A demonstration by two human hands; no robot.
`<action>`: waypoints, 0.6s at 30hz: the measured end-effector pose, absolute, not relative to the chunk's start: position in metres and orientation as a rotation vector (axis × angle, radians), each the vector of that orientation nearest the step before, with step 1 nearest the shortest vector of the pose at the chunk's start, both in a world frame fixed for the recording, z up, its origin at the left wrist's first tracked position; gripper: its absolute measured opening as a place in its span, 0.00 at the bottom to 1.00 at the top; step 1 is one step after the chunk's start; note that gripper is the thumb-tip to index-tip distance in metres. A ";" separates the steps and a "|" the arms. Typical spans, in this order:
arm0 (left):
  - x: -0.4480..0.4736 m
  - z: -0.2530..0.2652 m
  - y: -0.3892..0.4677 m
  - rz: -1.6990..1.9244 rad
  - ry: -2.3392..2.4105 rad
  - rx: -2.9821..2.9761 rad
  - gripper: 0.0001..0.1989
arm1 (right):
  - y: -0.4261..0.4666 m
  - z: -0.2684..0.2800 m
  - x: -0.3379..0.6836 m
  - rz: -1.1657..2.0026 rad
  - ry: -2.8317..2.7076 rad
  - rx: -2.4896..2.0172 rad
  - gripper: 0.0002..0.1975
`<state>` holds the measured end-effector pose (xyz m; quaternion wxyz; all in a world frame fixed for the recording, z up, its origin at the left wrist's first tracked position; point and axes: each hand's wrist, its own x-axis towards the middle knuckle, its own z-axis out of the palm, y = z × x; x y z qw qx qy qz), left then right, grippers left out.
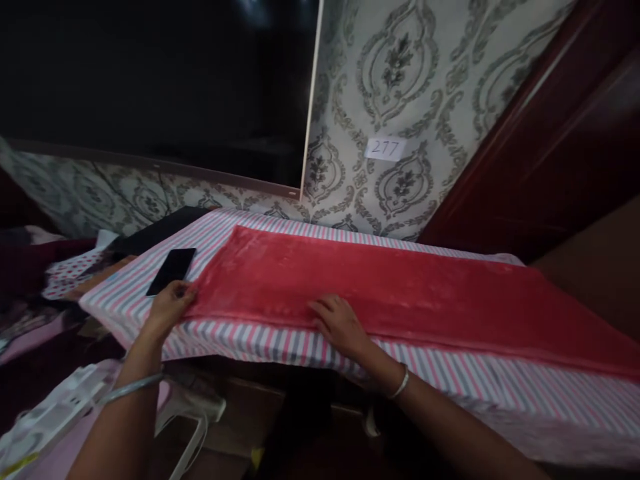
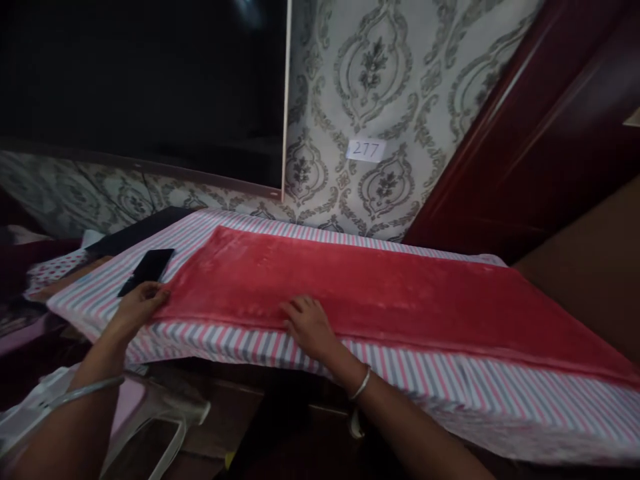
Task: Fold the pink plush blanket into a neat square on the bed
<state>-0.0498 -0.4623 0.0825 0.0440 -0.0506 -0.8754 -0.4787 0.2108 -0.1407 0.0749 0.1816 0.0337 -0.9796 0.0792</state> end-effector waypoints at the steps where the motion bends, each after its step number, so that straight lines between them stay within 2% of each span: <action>1: -0.049 0.084 -0.461 -1.515 -2.684 -0.135 0.08 | -0.122 0.074 0.225 0.183 -2.759 0.003 0.21; 4: -0.045 0.091 -0.456 -1.566 -2.710 -0.077 0.10 | -0.073 0.066 0.270 0.018 -2.732 -0.324 0.28; 7: -0.040 0.100 -0.450 -1.438 -2.763 -0.035 0.09 | -0.046 0.051 0.302 -0.085 -2.794 -0.471 0.30; 15: -0.043 0.115 -0.448 -1.097 -2.892 -0.082 0.11 | -0.047 0.047 0.321 0.118 -2.871 -0.480 0.30; 18: -0.047 0.122 -0.442 -0.894 -2.989 -0.260 0.16 | -0.032 0.054 0.339 0.141 -2.813 -0.510 0.28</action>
